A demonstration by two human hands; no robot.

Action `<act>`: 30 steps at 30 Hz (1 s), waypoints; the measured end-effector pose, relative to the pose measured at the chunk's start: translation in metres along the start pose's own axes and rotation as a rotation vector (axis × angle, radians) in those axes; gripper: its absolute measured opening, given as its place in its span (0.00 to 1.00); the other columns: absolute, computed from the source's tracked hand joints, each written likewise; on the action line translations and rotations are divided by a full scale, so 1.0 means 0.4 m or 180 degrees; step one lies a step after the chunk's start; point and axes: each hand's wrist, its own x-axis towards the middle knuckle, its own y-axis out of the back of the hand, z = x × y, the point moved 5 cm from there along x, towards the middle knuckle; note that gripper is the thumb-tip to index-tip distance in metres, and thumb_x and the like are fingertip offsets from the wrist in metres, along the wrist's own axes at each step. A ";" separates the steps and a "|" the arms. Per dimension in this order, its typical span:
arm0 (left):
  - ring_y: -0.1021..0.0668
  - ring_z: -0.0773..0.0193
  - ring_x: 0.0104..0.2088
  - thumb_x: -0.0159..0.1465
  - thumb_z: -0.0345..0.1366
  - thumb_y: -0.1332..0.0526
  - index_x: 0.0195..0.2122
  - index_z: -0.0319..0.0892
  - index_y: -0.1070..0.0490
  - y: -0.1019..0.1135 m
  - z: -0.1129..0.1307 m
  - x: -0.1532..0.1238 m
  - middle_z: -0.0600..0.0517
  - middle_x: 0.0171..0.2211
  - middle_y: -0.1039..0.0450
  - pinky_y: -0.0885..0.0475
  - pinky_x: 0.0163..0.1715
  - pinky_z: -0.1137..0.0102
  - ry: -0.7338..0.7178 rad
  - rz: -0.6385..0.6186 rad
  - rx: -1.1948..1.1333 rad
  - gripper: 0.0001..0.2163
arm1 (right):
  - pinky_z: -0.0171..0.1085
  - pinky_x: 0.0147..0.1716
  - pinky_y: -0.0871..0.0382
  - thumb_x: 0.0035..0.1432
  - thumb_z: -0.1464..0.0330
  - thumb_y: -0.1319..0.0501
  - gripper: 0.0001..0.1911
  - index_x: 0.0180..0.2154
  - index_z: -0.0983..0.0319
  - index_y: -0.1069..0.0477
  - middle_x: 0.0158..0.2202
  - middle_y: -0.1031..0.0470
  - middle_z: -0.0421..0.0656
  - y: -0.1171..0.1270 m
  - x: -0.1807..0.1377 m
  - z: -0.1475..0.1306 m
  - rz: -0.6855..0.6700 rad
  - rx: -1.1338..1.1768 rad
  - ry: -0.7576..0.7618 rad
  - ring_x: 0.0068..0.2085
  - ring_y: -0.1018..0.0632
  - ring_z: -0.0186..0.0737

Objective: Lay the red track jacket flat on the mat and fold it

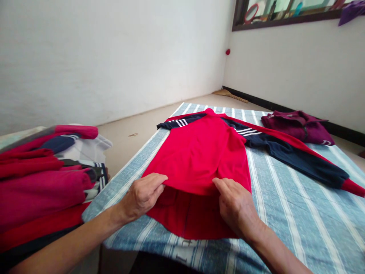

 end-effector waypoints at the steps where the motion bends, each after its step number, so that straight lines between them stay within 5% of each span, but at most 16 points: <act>1: 0.22 0.63 0.32 0.64 0.26 0.50 0.38 0.38 0.30 0.010 -0.002 0.014 0.49 0.30 0.26 0.26 0.34 0.71 -0.0017 0.0117 0.0040 0.10 | 0.35 0.31 0.30 0.52 0.80 0.52 0.19 0.43 0.64 0.32 0.31 0.25 0.44 0.015 0.010 0.007 0.0104 0.0057 -0.0058 0.31 0.24 0.37; 22: 0.21 0.63 0.34 0.65 0.28 0.48 0.44 0.39 0.30 0.068 -0.030 0.071 0.49 0.34 0.24 0.25 0.37 0.69 -0.0067 0.0734 0.0513 0.10 | 0.32 0.30 0.28 0.50 0.77 0.48 0.16 0.39 0.59 0.29 0.33 0.21 0.40 0.111 0.068 0.016 0.0692 0.0314 -0.0512 0.32 0.20 0.37; 30: 0.21 0.63 0.33 0.65 0.27 0.48 0.44 0.38 0.32 0.079 -0.012 0.051 0.49 0.33 0.24 0.25 0.35 0.70 -0.0248 0.0702 0.0492 0.09 | 0.30 0.30 0.29 0.52 0.79 0.49 0.16 0.40 0.61 0.31 0.33 0.23 0.41 0.109 0.045 -0.006 0.0337 0.0360 -0.0215 0.32 0.22 0.34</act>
